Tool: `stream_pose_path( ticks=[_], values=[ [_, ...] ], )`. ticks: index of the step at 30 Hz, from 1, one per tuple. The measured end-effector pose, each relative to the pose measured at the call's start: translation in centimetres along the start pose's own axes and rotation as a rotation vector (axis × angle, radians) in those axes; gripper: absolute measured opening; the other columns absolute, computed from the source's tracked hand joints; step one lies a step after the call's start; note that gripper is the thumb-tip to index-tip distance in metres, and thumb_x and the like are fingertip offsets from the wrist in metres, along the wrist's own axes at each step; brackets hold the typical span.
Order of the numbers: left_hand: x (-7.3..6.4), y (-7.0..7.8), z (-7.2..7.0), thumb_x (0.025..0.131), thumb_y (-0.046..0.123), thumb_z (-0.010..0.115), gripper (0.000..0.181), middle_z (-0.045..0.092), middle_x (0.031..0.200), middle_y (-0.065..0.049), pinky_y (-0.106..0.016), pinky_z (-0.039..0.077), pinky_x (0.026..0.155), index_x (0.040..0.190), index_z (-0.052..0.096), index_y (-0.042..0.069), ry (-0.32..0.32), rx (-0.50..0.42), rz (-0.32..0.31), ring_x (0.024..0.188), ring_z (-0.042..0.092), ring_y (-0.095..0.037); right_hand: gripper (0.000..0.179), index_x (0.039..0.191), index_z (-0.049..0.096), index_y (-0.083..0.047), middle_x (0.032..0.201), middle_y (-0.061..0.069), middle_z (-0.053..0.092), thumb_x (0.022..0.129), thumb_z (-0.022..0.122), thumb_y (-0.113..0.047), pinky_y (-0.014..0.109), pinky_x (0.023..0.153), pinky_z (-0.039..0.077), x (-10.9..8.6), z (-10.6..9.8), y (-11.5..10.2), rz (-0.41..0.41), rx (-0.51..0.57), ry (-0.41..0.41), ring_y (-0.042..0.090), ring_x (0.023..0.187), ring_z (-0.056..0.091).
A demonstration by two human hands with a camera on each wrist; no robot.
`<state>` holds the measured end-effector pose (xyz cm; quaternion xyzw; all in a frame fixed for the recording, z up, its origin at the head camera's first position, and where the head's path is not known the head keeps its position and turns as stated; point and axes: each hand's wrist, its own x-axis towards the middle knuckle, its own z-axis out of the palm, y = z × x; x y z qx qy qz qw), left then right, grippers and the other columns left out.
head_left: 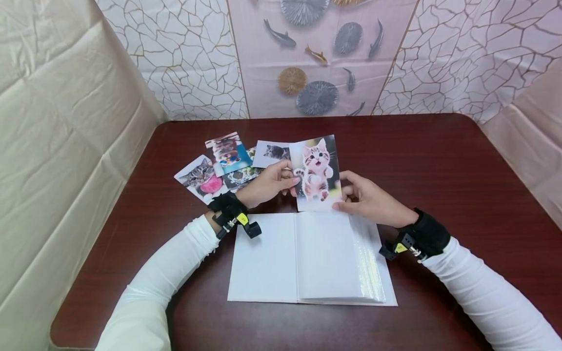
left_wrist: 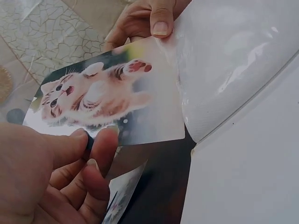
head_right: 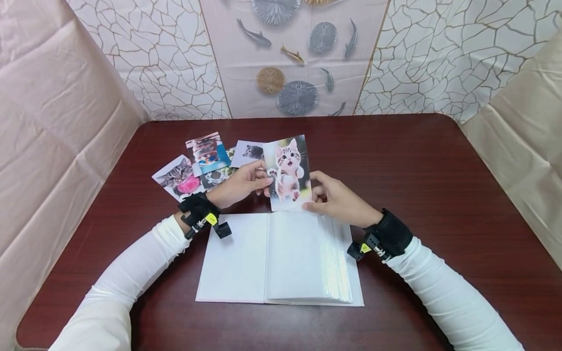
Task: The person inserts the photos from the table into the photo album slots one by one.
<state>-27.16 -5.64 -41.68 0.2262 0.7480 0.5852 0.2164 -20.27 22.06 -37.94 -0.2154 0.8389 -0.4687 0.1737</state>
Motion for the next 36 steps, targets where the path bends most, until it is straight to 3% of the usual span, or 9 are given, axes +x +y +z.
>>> stream_pose_path(
  ticks=[5, 11, 19, 23, 30, 36],
  values=[
    [0.1, 0.0, -0.2, 0.106, 0.012, 0.052, 0.008, 0.069, 0.08, -0.003, -0.027, 0.049, 0.069, 0.104, 0.045, 0.009, -0.013, -0.025, -0.018, 0.074, 0.064, -0.02, 0.058, 0.139, 0.039, -0.001, 0.082, 0.009, 0.063, 0.092, 0.073, -0.004, 0.024, 0.06, 0.039, -0.1, 0.2, -0.2, -0.022, 0.044, 0.042, 0.012, 0.064, 0.048],
    [0.2, -0.1, -0.3, 0.107, 0.012, 0.051, 0.007, 0.069, 0.079, -0.003, -0.026, 0.05, 0.071, 0.104, 0.045, 0.009, -0.021, -0.04, -0.021, 0.074, 0.066, -0.018, 0.058, 0.142, 0.039, 0.0, 0.079, 0.008, 0.057, 0.094, 0.071, -0.004, 0.025, 0.061, 0.039, -0.2, 0.4, -0.3, -0.068, 0.047, 0.074, 0.013, 0.064, 0.047],
    [0.0, -0.3, -0.1, 0.107, 0.013, 0.05, 0.016, 0.07, 0.08, -0.003, -0.027, 0.052, 0.072, 0.094, 0.042, 0.009, -0.034, -0.044, -0.006, 0.075, 0.069, -0.017, 0.051, 0.138, 0.041, -0.001, 0.108, 0.018, 0.074, 0.096, 0.069, -0.007, 0.021, 0.071, 0.047, -0.2, 0.8, 0.1, 0.001, 0.074, -0.021, 0.01, 0.084, 0.068],
    [-0.1, -0.3, 0.0, 0.107, 0.013, 0.05, 0.018, 0.07, 0.08, -0.003, -0.027, 0.052, 0.072, 0.092, 0.041, 0.009, -0.029, -0.047, -0.004, 0.076, 0.069, -0.016, 0.052, 0.138, 0.041, 0.0, 0.109, 0.02, 0.074, 0.095, 0.07, -0.007, 0.02, 0.07, 0.048, -0.2, 1.0, 0.0, 0.007, 0.077, -0.038, 0.011, 0.083, 0.07],
    [-0.1, -0.3, 0.0, 0.107, 0.014, 0.05, 0.017, 0.07, 0.08, -0.002, -0.026, 0.052, 0.072, 0.093, 0.042, 0.008, -0.03, -0.054, -0.02, 0.076, 0.07, -0.016, 0.06, 0.143, 0.037, 0.001, 0.113, 0.022, 0.073, 0.094, 0.071, -0.005, 0.02, 0.071, 0.051, -0.2, 1.3, -0.4, 0.007, 0.099, 0.009, 0.011, 0.084, 0.07],
    [-0.2, -0.3, -0.2, 0.107, 0.012, 0.048, 0.015, 0.071, 0.081, -0.003, -0.025, 0.053, 0.071, 0.094, 0.043, 0.007, -0.053, -0.095, -0.032, 0.076, 0.071, -0.016, 0.059, 0.146, 0.036, 0.001, 0.113, 0.023, 0.073, 0.096, 0.068, -0.003, 0.02, 0.07, 0.047, -0.3, 1.3, -0.8, -0.016, 0.097, 0.053, 0.008, 0.081, 0.068]
  ],
)
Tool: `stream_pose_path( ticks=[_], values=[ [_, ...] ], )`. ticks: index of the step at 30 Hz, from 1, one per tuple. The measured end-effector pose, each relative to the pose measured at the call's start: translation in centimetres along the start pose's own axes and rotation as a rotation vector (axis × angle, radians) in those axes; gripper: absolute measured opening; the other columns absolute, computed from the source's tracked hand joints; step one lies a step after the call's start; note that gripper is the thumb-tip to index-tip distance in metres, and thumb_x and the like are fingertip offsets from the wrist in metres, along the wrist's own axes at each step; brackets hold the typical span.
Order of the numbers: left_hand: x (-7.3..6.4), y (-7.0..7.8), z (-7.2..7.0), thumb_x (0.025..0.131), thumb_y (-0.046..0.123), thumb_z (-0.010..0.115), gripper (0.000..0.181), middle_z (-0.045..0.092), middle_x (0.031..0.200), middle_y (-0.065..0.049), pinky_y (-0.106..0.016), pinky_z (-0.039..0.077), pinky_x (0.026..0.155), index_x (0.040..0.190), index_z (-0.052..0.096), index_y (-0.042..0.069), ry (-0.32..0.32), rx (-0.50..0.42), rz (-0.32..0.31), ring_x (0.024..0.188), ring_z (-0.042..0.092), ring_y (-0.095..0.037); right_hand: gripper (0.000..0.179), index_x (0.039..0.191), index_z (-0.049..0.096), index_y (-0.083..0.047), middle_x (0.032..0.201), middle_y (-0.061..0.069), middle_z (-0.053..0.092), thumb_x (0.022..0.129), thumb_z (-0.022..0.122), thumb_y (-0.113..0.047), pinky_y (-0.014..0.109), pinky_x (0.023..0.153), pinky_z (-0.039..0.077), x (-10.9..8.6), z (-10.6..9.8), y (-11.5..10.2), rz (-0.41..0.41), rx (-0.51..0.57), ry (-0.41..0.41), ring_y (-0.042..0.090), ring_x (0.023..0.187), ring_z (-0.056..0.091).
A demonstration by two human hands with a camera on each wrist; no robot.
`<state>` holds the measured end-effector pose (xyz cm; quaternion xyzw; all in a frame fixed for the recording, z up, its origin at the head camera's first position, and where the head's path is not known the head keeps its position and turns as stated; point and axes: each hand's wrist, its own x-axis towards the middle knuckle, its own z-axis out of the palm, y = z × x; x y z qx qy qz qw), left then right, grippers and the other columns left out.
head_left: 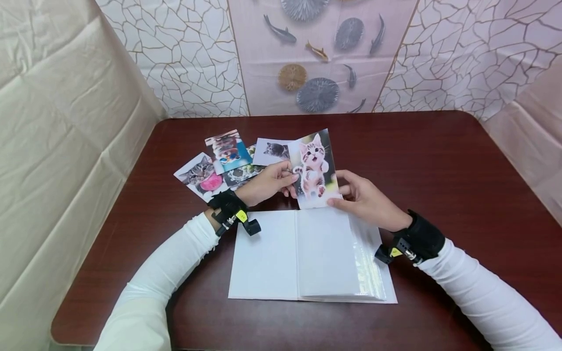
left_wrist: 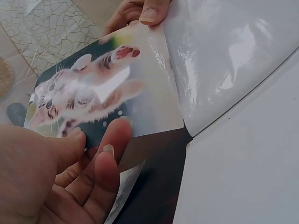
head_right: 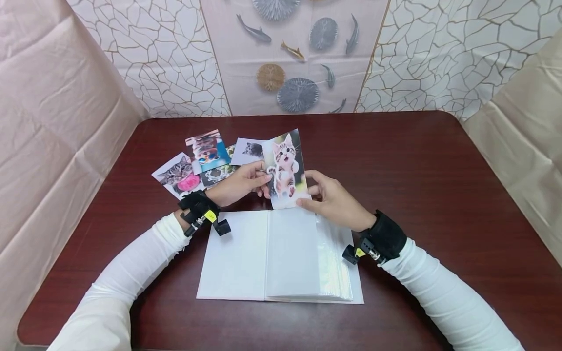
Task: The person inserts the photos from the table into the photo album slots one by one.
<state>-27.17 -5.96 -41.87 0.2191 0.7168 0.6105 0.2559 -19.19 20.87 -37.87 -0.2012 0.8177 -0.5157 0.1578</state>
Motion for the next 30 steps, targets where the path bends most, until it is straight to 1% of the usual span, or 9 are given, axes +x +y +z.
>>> stream_pose_path(
  ticks=[4, 8, 12, 19, 25, 30],
  values=[
    [-0.06, -0.04, -0.1, 0.107, 0.011, 0.048, 0.015, 0.071, 0.081, -0.002, -0.024, 0.053, 0.071, 0.094, 0.044, 0.007, 0.007, -0.01, 0.001, 0.076, 0.07, -0.015, 0.056, 0.145, 0.038, 0.0, 0.113, 0.024, 0.073, 0.097, 0.066, -0.003, 0.02, 0.07, 0.046, -0.01, 0.0, -0.16, -0.017, 0.018, 0.003, 0.009, 0.08, 0.066],
    [-0.12, -0.02, -0.12, 0.107, 0.012, 0.049, 0.015, 0.07, 0.079, -0.002, -0.023, 0.052, 0.071, 0.094, 0.045, 0.008, 0.024, 0.007, 0.009, 0.075, 0.07, -0.015, 0.057, 0.145, 0.038, 0.001, 0.114, 0.025, 0.072, 0.096, 0.066, -0.002, 0.02, 0.071, 0.048, 0.07, -0.03, -0.1, -0.01, 0.047, -0.019, 0.009, 0.083, 0.068],
    [-0.12, -0.02, -0.16, 0.107, 0.012, 0.049, 0.014, 0.071, 0.08, -0.002, -0.025, 0.052, 0.072, 0.094, 0.045, 0.007, 0.01, 0.01, 0.008, 0.075, 0.07, -0.016, 0.059, 0.146, 0.036, 0.001, 0.114, 0.026, 0.072, 0.096, 0.067, -0.001, 0.019, 0.071, 0.048, 0.1, -0.1, -0.1, -0.004, 0.064, -0.034, 0.009, 0.084, 0.068],
    [-0.03, -0.15, -0.17, 0.108, 0.012, 0.048, 0.015, 0.071, 0.082, -0.003, -0.025, 0.052, 0.073, 0.094, 0.046, 0.006, -0.011, 0.007, 0.003, 0.077, 0.071, -0.016, 0.06, 0.147, 0.036, 0.001, 0.113, 0.026, 0.072, 0.096, 0.067, -0.001, 0.02, 0.07, 0.047, -0.02, -0.09, -0.3, 0.002, 0.059, -0.027, 0.009, 0.082, 0.068],
    [-0.05, -0.1, -0.03, 0.108, 0.011, 0.048, 0.012, 0.072, 0.083, -0.003, -0.023, 0.052, 0.073, 0.097, 0.049, 0.005, -0.013, -0.006, -0.031, 0.078, 0.07, -0.015, 0.06, 0.147, 0.036, 0.002, 0.113, 0.025, 0.072, 0.096, 0.067, -0.001, 0.02, 0.07, 0.046, -0.15, -0.06, -0.52, 0.001, 0.029, -0.013, 0.009, 0.082, 0.066],
    [0.0, -0.21, -0.06, 0.108, 0.011, 0.048, 0.013, 0.072, 0.082, -0.002, -0.023, 0.053, 0.073, 0.097, 0.049, 0.005, -0.002, -0.014, -0.001, 0.078, 0.07, -0.014, 0.058, 0.146, 0.037, 0.002, 0.112, 0.025, 0.073, 0.096, 0.067, -0.002, 0.02, 0.069, 0.045, -0.14, -0.08, -0.42, -0.008, 0.029, -0.012, 0.009, 0.079, 0.064]
  ],
)
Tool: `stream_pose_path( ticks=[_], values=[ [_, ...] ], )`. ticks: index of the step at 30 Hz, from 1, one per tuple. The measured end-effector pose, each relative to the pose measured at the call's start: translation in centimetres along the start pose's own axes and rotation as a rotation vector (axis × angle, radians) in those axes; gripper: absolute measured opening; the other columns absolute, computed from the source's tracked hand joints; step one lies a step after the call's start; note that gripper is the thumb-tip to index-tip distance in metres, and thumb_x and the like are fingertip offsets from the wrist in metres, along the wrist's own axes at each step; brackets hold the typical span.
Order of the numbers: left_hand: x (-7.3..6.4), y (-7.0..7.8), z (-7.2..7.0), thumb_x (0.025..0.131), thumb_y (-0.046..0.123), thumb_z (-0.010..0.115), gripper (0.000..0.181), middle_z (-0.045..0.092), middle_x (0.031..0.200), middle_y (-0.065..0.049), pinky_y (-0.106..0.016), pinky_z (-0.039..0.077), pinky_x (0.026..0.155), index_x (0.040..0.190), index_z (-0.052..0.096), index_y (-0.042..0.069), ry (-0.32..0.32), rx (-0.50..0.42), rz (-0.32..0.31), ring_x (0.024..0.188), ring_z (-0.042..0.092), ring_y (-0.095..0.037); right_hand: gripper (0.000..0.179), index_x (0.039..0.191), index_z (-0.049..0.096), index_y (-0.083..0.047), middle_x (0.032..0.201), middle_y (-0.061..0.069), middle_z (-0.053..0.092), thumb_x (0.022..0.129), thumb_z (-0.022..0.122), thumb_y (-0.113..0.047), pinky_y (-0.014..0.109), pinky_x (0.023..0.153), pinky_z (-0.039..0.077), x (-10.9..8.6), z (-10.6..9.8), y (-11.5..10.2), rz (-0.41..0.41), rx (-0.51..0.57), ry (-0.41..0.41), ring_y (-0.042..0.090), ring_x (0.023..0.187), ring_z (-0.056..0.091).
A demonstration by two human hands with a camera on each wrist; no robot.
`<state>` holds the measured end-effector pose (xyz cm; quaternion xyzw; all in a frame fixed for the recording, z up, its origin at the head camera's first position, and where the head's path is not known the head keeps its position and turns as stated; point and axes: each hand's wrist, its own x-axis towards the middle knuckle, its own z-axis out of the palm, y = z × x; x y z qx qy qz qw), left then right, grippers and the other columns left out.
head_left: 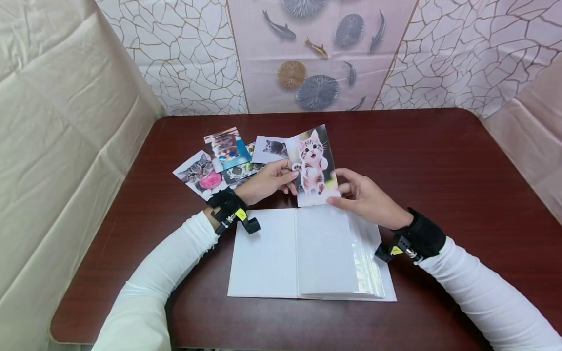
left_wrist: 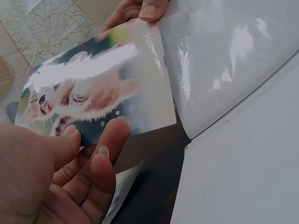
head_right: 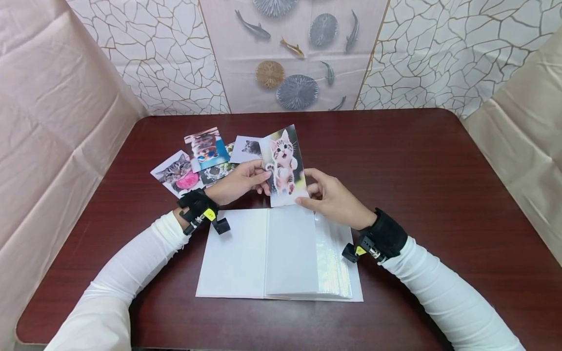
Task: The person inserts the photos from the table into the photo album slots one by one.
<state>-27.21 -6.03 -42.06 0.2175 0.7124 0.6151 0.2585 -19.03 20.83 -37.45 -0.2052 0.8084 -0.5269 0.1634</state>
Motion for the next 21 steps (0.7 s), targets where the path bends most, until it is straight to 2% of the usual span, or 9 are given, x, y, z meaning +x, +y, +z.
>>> stream_pose_path(
  ticks=[7, 17, 21],
  values=[
    [0.05, 0.04, 0.04, 0.108, 0.012, 0.048, 0.011, 0.071, 0.082, -0.003, -0.023, 0.053, 0.073, 0.1, 0.051, 0.005, 0.008, -0.01, 0.0, 0.078, 0.071, -0.015, 0.057, 0.145, 0.039, 0.002, 0.111, 0.024, 0.073, 0.096, 0.067, -0.002, 0.021, 0.069, 0.045, 0.03, -0.03, -0.03, -0.006, -0.003, 0.009, 0.01, 0.079, 0.064],
    [0.01, -0.18, -0.01, 0.108, 0.014, 0.048, 0.011, 0.074, 0.084, -0.004, -0.023, 0.054, 0.074, 0.103, 0.053, 0.005, -0.029, 0.013, -0.057, 0.08, 0.071, -0.015, 0.058, 0.146, 0.038, 0.002, 0.114, 0.025, 0.072, 0.096, 0.067, -0.001, 0.02, 0.071, 0.049, -0.06, 0.05, -0.02, -0.003, 0.008, 0.008, 0.009, 0.083, 0.068],
    [-0.04, -0.02, -0.17, 0.107, 0.013, 0.05, 0.009, 0.073, 0.086, -0.004, -0.024, 0.054, 0.075, 0.106, 0.05, 0.004, -0.016, 0.026, -0.031, 0.08, 0.071, -0.016, 0.058, 0.145, 0.039, 0.001, 0.113, 0.025, 0.072, 0.095, 0.067, -0.001, 0.02, 0.071, 0.049, 0.01, 0.05, 0.07, -0.001, 0.008, 0.009, 0.01, 0.083, 0.067]
  ],
)
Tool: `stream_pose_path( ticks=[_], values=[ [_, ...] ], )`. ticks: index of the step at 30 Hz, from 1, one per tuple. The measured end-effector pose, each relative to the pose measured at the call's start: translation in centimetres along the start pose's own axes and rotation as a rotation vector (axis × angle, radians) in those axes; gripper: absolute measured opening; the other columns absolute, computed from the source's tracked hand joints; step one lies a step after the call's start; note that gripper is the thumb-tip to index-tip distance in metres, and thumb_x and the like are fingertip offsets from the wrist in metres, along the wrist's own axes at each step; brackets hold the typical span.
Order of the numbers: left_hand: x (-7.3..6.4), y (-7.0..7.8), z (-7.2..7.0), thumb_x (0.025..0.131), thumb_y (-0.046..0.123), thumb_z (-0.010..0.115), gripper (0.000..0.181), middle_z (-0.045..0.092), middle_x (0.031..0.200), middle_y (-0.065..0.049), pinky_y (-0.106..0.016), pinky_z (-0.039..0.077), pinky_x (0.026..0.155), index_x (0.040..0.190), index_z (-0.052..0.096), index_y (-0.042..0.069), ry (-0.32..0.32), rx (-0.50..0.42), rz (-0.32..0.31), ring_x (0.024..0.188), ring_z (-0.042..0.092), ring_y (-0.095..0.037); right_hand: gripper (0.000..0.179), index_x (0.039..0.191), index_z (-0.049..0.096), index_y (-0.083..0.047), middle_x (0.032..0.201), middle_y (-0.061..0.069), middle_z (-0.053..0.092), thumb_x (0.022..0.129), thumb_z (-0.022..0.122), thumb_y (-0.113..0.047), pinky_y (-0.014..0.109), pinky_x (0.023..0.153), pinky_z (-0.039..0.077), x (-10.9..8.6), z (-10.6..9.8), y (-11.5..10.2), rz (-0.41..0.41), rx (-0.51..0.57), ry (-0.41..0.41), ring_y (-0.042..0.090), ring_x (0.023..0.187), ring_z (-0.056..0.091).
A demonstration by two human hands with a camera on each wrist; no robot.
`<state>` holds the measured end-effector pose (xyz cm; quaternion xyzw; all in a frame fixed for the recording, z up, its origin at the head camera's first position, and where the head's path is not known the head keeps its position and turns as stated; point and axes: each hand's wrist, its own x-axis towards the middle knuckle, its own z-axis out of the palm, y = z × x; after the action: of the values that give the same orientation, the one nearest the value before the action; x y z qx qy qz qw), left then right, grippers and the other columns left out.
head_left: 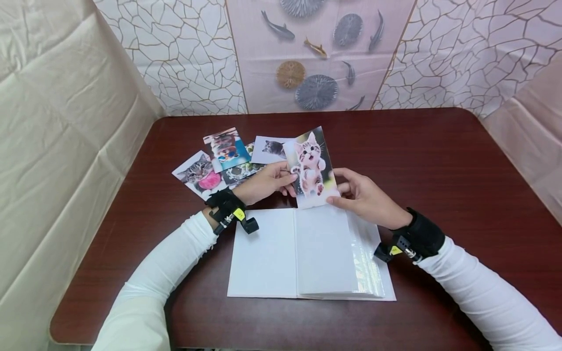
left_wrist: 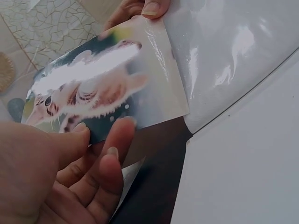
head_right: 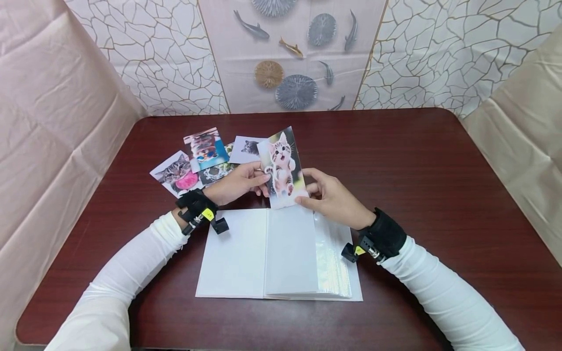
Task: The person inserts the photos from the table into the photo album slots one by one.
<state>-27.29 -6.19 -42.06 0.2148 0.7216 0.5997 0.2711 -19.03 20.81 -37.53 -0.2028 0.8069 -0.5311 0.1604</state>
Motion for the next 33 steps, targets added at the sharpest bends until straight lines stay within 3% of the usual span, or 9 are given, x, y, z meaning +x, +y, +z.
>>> stream_pose_path(
  ticks=[2, 4, 7, 10, 12, 15, 21, 33],
  values=[
    [0.0, 0.1, -0.13, 0.107, 0.013, 0.051, 0.013, 0.072, 0.086, -0.004, -0.025, 0.053, 0.074, 0.116, 0.047, 0.005, 0.027, 0.0, 0.017, 0.078, 0.07, -0.016, 0.057, 0.145, 0.039, 0.001, 0.113, 0.025, 0.072, 0.095, 0.067, -0.001, 0.02, 0.071, 0.048, 0.04, -0.02, 0.05, 0.005, -0.001, -0.002, 0.01, 0.084, 0.067],
    [-0.02, 0.19, -0.26, 0.106, 0.013, 0.053, 0.029, 0.07, 0.087, -0.004, -0.025, 0.053, 0.073, 0.132, 0.042, 0.008, 0.067, -0.02, 0.033, 0.076, 0.069, -0.016, 0.057, 0.145, 0.039, 0.001, 0.114, 0.025, 0.072, 0.095, 0.067, -0.001, 0.02, 0.071, 0.048, 0.07, -0.03, 0.11, 0.013, -0.003, -0.004, 0.01, 0.084, 0.067],
    [-0.03, 0.23, -0.45, 0.104, 0.012, 0.056, 0.06, 0.069, 0.088, -0.004, -0.025, 0.053, 0.072, 0.154, 0.024, 0.023, 0.123, -0.046, 0.072, 0.074, 0.069, -0.015, 0.056, 0.145, 0.04, 0.001, 0.114, 0.025, 0.072, 0.095, 0.067, 0.0, 0.02, 0.071, 0.048, 0.06, -0.02, 0.15, 0.025, 0.001, -0.01, 0.009, 0.084, 0.068],
    [-0.01, 0.19, -0.54, 0.103, 0.01, 0.057, 0.079, 0.068, 0.09, -0.006, -0.026, 0.054, 0.073, 0.161, 0.01, 0.037, 0.143, -0.052, 0.131, 0.076, 0.07, -0.017, 0.056, 0.144, 0.041, 0.002, 0.116, 0.026, 0.072, 0.095, 0.068, 0.001, 0.019, 0.071, 0.049, 0.04, 0.02, 0.19, 0.031, 0.007, -0.017, 0.008, 0.085, 0.069],
    [-0.03, 0.16, -0.56, 0.103, 0.009, 0.057, 0.081, 0.068, 0.089, -0.007, -0.027, 0.054, 0.074, 0.16, 0.01, 0.043, 0.14, -0.031, 0.164, 0.076, 0.07, -0.018, 0.056, 0.143, 0.041, 0.003, 0.116, 0.026, 0.071, 0.094, 0.068, 0.001, 0.018, 0.071, 0.049, 0.04, 0.05, 0.23, 0.028, 0.011, -0.023, 0.008, 0.086, 0.069],
    [-0.12, 0.21, -0.56, 0.103, 0.007, 0.056, 0.078, 0.067, 0.088, -0.009, -0.027, 0.055, 0.074, 0.159, 0.015, 0.043, 0.121, -0.009, 0.184, 0.076, 0.07, -0.02, 0.056, 0.142, 0.041, 0.005, 0.117, 0.027, 0.071, 0.094, 0.068, 0.001, 0.018, 0.071, 0.05, -0.01, 0.09, 0.24, 0.016, 0.008, -0.03, 0.007, 0.087, 0.069],
    [-0.22, 0.25, -0.62, 0.104, 0.005, 0.054, 0.072, 0.065, 0.087, -0.009, -0.027, 0.055, 0.074, 0.16, 0.02, 0.036, 0.114, -0.005, 0.177, 0.077, 0.068, -0.021, 0.055, 0.141, 0.042, 0.005, 0.116, 0.026, 0.071, 0.093, 0.069, 0.001, 0.018, 0.071, 0.05, 0.02, 0.03, 0.27, 0.004, -0.011, -0.034, 0.007, 0.087, 0.069],
    [-0.27, 0.45, -0.59, 0.103, 0.004, 0.055, 0.078, 0.063, 0.087, -0.013, -0.026, 0.055, 0.074, 0.158, 0.02, 0.046, 0.114, 0.017, 0.19, 0.077, 0.068, -0.023, 0.055, 0.142, 0.041, 0.004, 0.117, 0.026, 0.071, 0.094, 0.069, 0.0, 0.018, 0.072, 0.05, 0.21, -0.18, 0.51, 0.01, 0.011, -0.038, 0.009, 0.088, 0.07]
  ],
)
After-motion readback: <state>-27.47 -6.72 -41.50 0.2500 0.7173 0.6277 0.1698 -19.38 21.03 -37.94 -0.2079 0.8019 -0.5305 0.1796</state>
